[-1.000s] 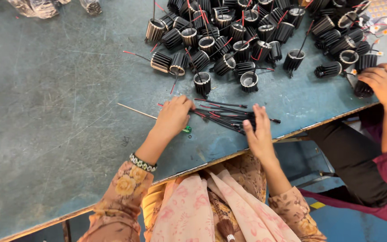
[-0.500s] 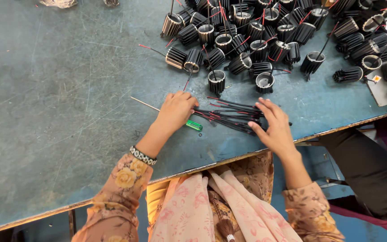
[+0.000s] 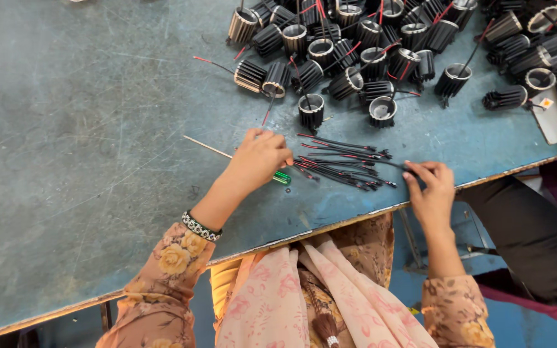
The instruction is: The person assembles black cylindrical LED heat sinks with wiring and small components. Using a screwdriver and a thin metal probe, they secure wires and pieces into the fixtures at a factory workbench.
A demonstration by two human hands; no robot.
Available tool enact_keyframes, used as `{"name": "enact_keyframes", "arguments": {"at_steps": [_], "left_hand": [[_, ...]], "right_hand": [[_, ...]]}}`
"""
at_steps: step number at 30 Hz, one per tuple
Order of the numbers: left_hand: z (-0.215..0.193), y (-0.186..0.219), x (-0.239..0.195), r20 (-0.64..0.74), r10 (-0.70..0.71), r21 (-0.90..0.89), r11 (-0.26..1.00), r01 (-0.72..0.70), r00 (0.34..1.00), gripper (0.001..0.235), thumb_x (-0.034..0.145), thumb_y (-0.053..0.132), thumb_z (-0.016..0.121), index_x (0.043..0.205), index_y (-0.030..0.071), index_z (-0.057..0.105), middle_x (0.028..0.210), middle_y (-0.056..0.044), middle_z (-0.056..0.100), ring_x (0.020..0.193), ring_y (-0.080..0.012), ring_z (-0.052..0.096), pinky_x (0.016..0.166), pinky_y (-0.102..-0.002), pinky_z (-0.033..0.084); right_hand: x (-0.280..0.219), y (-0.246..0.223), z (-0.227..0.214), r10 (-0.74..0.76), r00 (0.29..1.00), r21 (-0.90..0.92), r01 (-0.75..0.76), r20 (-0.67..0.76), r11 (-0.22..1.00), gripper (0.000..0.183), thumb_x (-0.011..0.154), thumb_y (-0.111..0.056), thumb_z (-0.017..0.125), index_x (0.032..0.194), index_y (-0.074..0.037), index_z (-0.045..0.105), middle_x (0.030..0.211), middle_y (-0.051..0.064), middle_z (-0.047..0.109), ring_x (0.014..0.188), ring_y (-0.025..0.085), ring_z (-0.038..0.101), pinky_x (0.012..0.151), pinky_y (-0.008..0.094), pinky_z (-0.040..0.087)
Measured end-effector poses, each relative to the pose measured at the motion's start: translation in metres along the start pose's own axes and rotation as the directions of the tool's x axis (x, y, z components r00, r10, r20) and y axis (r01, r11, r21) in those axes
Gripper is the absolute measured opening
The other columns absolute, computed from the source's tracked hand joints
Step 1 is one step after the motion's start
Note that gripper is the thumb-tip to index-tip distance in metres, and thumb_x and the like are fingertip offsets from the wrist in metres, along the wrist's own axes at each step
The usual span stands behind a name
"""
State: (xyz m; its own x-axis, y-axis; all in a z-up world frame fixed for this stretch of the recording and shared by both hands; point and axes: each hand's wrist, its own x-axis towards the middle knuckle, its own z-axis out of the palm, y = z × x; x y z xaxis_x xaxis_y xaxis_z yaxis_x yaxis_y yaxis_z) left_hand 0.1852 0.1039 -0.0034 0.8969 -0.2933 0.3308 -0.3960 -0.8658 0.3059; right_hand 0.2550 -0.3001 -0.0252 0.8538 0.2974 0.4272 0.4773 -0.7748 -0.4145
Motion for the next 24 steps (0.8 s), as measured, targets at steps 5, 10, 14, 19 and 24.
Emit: {"name": "enact_keyframes", "arguments": {"at_steps": [5,10,14,19,24], "left_hand": [[-0.008,0.008,0.0,0.115,-0.065,0.0,0.998,0.066,0.991,0.015,0.076,0.02,0.08,0.091,0.021,0.075,0.094,0.002,0.065,0.105,-0.0205,0.061,0.098,-0.045,0.04],[-0.032,0.01,-0.011,0.011,-0.126,-0.142,0.982,0.126,0.992,0.032,0.079,0.024,0.081,0.108,0.017,0.07,0.104,-0.003,0.065,0.109,-0.0268,0.059,0.094,-0.045,0.041],[-0.026,0.017,-0.02,0.003,-0.163,-0.113,0.98,0.162,0.987,0.037,0.078,0.026,0.081,0.11,0.013,0.068,0.108,-0.005,0.064,0.11,-0.0291,0.059,0.095,-0.046,0.042],[-0.003,0.021,-0.026,-0.04,-0.194,-0.142,0.972,0.186,0.98,0.021,0.09,0.021,0.076,0.107,0.012,0.068,0.115,-0.003,0.065,0.116,-0.0262,0.059,0.107,-0.045,0.041],[-0.009,0.031,-0.035,-0.163,-0.219,-0.147,0.97,0.196,0.962,0.021,0.085,0.018,0.074,0.105,0.012,0.07,0.12,-0.004,0.064,0.121,-0.0286,0.056,0.104,-0.046,0.04]], "right_hand": [[0.006,-0.018,0.023,0.002,0.999,0.12,-0.007,0.046,0.993,0.021,0.094,-0.016,0.077,0.115,-0.017,0.079,0.108,0.007,0.066,0.108,0.027,0.061,0.097,0.038,0.049],[0.036,-0.058,0.009,-0.277,0.956,0.149,0.262,0.094,0.954,0.067,0.081,-0.037,0.08,0.138,-0.006,0.06,0.139,0.014,0.058,0.13,0.036,0.049,0.11,0.048,0.035],[0.053,-0.09,0.013,-0.507,0.823,0.133,0.49,0.258,0.862,0.102,0.067,-0.056,0.079,0.144,0.004,0.046,0.147,0.022,0.047,0.133,0.04,0.044,0.108,0.053,0.03],[0.06,-0.098,0.03,-0.541,0.785,-0.014,0.571,0.302,0.821,0.062,0.086,-0.039,0.077,0.136,-0.005,0.06,0.134,0.011,0.058,0.123,0.03,0.054,0.104,0.047,0.039],[0.081,-0.092,0.032,-0.513,0.767,-0.003,0.557,0.385,0.83,0.039,0.086,-0.028,0.077,0.12,-0.009,0.071,0.11,0.008,0.062,0.102,0.028,0.059,0.085,0.042,0.047]]}}
